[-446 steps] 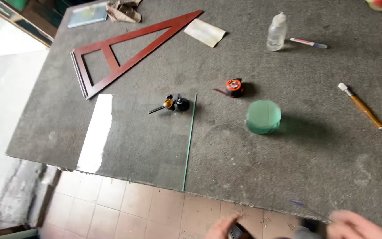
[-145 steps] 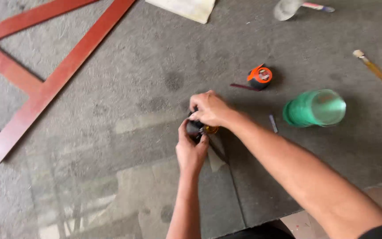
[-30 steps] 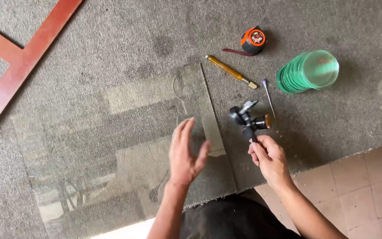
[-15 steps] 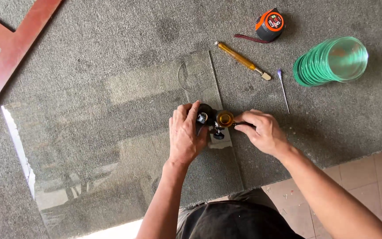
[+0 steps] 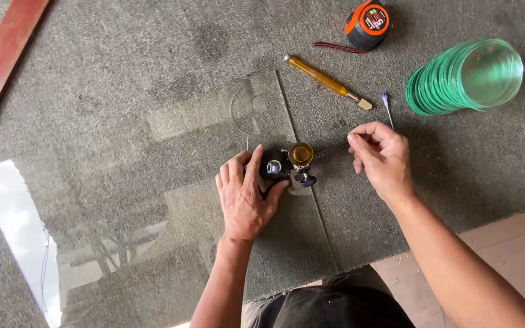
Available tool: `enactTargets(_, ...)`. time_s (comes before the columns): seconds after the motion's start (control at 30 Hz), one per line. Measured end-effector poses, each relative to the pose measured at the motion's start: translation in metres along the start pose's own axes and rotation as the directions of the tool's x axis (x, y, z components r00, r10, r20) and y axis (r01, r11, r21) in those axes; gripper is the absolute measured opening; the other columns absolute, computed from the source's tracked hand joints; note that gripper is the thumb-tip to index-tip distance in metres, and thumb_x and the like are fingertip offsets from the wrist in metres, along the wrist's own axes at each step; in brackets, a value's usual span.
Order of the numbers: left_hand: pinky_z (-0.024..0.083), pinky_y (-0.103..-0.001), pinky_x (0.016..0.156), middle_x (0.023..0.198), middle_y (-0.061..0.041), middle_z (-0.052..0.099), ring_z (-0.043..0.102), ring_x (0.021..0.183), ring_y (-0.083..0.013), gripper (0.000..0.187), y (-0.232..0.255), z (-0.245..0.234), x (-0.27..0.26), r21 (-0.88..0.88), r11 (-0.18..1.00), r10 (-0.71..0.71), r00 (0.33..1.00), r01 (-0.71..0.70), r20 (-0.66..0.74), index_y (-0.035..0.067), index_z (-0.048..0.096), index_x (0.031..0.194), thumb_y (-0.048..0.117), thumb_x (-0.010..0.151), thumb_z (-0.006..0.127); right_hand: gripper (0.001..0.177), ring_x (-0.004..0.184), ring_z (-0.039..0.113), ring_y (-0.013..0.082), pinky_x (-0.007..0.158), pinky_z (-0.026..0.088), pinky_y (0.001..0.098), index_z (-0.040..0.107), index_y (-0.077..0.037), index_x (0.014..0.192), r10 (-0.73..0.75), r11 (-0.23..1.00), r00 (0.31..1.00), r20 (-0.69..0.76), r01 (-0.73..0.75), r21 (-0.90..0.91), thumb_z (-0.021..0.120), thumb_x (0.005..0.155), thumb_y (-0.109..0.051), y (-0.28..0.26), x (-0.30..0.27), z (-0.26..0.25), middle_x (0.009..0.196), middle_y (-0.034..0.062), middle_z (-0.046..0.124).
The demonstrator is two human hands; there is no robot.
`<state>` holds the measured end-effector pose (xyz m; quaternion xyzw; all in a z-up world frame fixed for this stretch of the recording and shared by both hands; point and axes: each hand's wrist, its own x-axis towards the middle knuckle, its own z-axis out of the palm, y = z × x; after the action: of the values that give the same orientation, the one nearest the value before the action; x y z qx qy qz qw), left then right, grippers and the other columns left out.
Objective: Mark and score a glass pane to cut out a circular shape and straight lines using specialized tools
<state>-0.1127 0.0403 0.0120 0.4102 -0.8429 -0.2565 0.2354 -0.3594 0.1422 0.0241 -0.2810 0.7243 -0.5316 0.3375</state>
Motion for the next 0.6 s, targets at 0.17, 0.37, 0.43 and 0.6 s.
enactTargets(0.17,0.043,-0.042,0.085,0.117,-0.011,0.057,0.056,0.11,-0.035,0.07,-0.002,0.005,0.0,0.048,0.998,0.047,0.999,-0.046,-0.01,0.013,0.063,0.138,0.043,0.079,0.086,0.006,0.044,0.055,0.0133,0.039,0.046,0.024,0.069,0.003,0.102,-0.121,0.976,0.991,-0.06,0.108,-0.191,0.068,0.102,-0.003,0.016,-0.004,0.002,0.073,0.0135,0.063)
enactTargets(0.37,0.041,-0.042,0.085,0.118,-0.008,0.058,0.056,0.108,-0.0333,0.064,-0.002,0.008,-0.005,0.11,0.992,0.062,0.998,-0.06,-0.014,0.015,0.065,0.136,0.054,0.086,0.077,0.006,0.057,0.061,0.02,0.049,0.049,0.029,0.072,-0.001,0.101,-0.329,0.892,0.938,-0.105,0.273,-0.359,0.069,0.102,-0.006,0.014,-0.012,0.003,0.077,0.0139,0.069)
enactTargets(0.43,0.04,-0.048,0.092,0.126,-0.01,0.058,0.054,0.107,-0.0334,0.065,0.005,0.003,-0.002,0.185,0.982,-0.041,0.996,0.026,0.078,0.017,0.06,0.14,0.061,0.093,0.058,0.014,0.072,0.061,0.0169,0.064,0.047,0.03,0.066,0.0,0.104,-0.337,0.851,0.94,-0.046,0.284,-0.442,0.059,0.106,-0.011,0.004,-0.013,0.006,0.094,0.0098,0.071)
enactTargets(0.6,0.042,-0.045,0.093,0.122,-0.009,0.061,0.057,0.105,-0.0303,0.068,0.002,0.005,-0.002,0.222,0.975,-0.047,0.997,0.032,0.062,0.018,0.061,0.139,0.065,0.09,0.058,0.008,0.059,0.048,0.0103,0.056,0.039,0.025,0.067,-0.001,0.1,-0.311,0.866,0.944,-0.108,0.235,-0.442,0.061,0.101,-0.006,0.009,-0.016,0.009,0.088,0.0072,0.069)
